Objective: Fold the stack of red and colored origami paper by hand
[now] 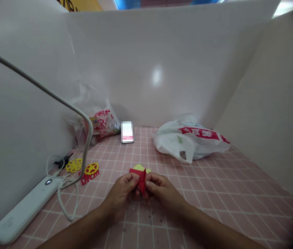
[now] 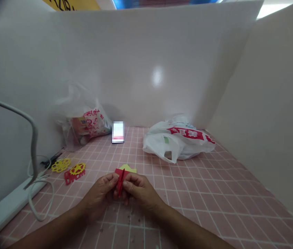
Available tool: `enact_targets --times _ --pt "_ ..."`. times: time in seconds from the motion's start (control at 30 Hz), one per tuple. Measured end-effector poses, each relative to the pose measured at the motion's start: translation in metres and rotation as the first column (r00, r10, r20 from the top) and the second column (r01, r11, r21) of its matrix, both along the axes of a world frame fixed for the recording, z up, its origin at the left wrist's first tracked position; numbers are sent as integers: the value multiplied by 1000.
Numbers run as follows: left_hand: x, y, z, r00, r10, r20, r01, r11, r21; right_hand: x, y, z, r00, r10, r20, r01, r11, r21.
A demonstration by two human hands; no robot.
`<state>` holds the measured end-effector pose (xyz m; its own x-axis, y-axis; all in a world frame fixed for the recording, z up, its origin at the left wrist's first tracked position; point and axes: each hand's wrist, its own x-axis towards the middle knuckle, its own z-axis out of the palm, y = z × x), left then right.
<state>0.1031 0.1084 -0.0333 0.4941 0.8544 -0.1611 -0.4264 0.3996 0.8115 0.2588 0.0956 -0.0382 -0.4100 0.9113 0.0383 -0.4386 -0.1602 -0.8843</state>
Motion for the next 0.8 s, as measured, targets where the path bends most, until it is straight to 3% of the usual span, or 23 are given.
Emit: enact_targets --times 0.33,0.8 --pt "-1 0 2 999 17 -29 -17 1000 -7 0 0 1 999 18 -27 -17 1000 8" --pt "1 -2 1 998 -38 55 41 998 -43 -2 -3 3 1000 18 -21 -18 1000 -10"
